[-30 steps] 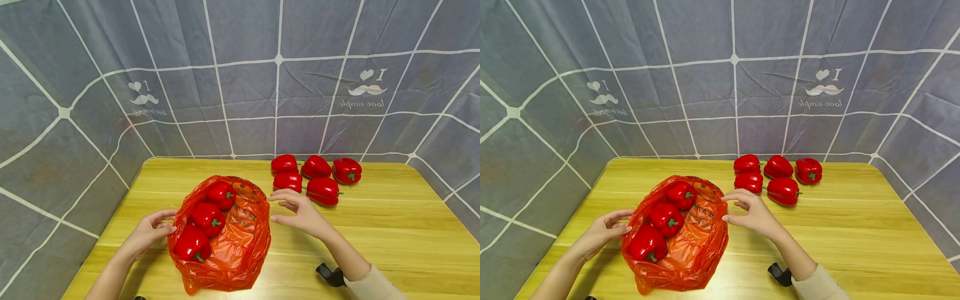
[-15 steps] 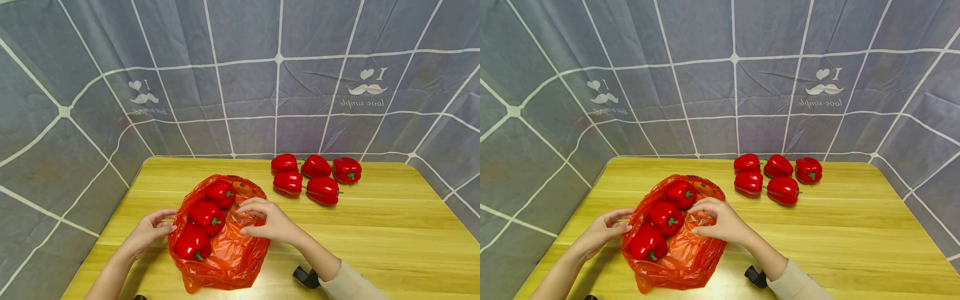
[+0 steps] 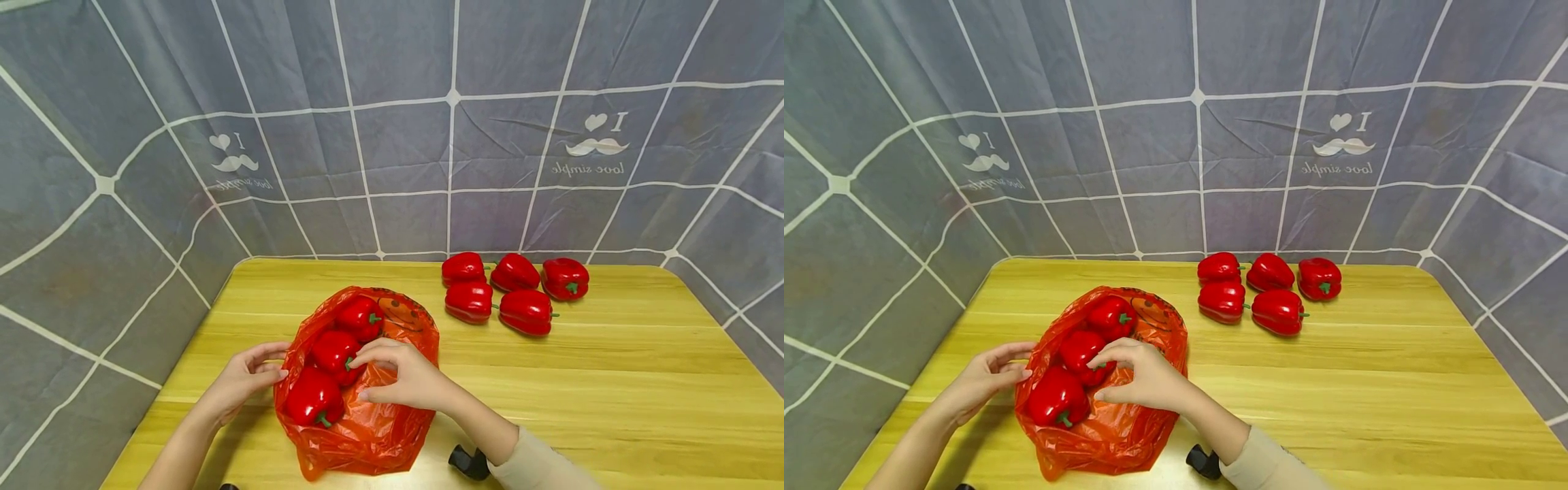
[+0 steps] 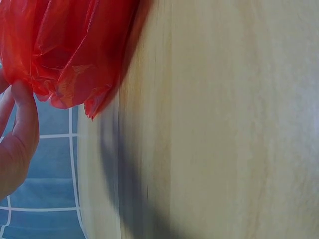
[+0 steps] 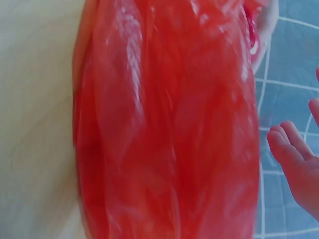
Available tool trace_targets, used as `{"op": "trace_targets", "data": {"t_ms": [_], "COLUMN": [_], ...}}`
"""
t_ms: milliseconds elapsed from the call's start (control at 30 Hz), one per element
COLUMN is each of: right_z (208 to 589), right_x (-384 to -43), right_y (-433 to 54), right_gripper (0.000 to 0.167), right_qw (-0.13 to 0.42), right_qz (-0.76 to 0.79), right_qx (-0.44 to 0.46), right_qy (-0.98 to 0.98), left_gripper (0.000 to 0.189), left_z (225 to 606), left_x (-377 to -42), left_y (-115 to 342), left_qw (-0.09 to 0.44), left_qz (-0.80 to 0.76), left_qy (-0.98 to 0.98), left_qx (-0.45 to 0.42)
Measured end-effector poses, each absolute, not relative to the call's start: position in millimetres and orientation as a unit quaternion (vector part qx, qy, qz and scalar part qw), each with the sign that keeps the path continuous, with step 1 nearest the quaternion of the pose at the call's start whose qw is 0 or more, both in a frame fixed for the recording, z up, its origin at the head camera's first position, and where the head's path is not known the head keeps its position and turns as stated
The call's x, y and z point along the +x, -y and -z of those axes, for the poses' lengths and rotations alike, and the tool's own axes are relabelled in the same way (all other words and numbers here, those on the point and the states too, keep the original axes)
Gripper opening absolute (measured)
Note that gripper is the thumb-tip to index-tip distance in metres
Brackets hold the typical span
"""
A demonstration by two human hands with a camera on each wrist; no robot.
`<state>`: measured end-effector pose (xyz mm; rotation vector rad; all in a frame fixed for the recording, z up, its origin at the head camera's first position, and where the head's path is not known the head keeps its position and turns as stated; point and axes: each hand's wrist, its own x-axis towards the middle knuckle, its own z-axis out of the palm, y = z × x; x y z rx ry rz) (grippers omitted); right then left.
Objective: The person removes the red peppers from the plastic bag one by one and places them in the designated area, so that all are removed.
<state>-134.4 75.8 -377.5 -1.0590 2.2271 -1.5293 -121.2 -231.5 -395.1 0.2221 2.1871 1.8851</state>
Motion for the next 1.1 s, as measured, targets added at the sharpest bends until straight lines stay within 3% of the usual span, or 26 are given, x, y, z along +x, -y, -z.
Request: {"op": "trace_targets", "data": {"t_ms": [600,1100], "right_z": [393.2,403.1], "right_x": [-137.9,-154.7], "right_y": [-49.2,-45.8], "right_gripper": [0.035,0.039], "right_qw": [0.129,0.04], "right_qz": [0.506,0.498], "right_qx": [-0.367,-0.327], "right_qy": [-0.77,-0.802], "left_gripper": [0.05,0.046], "left_z": [397.2,398.6], "left_x": [-121.8,-122.6], "left_y": [233.4,232.7], "left_qw": [0.126,0.129], "left_qz": [-0.642,-0.643], "left_qy": [-0.752,-0.752], "left_qx": [0.072,0.074]}}
